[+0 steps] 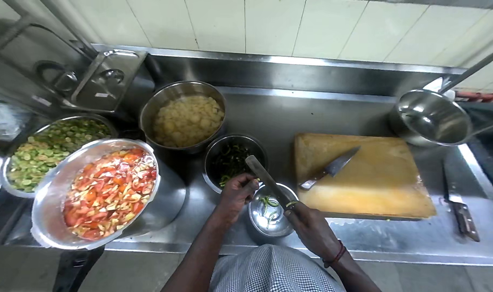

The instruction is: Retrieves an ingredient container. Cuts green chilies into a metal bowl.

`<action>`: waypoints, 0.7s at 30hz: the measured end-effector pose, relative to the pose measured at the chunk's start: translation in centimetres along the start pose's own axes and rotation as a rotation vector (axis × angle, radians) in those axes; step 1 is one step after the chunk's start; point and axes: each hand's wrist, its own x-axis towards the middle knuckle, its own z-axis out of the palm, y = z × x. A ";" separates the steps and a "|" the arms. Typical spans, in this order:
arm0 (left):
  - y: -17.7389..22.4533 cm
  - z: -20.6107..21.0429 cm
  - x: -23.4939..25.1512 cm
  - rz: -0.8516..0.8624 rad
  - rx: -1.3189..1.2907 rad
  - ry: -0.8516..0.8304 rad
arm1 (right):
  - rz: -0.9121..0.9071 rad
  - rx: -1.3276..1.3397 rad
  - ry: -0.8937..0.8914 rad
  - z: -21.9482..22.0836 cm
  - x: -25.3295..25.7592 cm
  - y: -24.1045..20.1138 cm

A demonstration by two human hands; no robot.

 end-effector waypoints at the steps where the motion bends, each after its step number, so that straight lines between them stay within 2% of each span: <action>1: 0.0 0.0 0.0 -0.004 -0.009 0.000 | -0.007 -0.022 0.009 0.0 0.0 -0.1; 6: 0.0 0.4 0.5 -0.013 -0.044 0.036 | -0.019 -0.155 0.016 -0.2 -0.3 -1.1; 12: 0.0 0.5 0.0 -0.035 0.002 -0.033 | -0.003 -0.232 -0.024 -0.2 -0.3 -2.0; 17: -0.3 1.2 0.0 -0.159 -0.112 -0.064 | 0.032 -0.216 -0.098 -0.2 0.2 -2.5; 21: -0.8 1.2 0.2 -0.184 -0.232 -0.077 | 0.042 -0.187 -0.118 -0.3 0.3 -2.6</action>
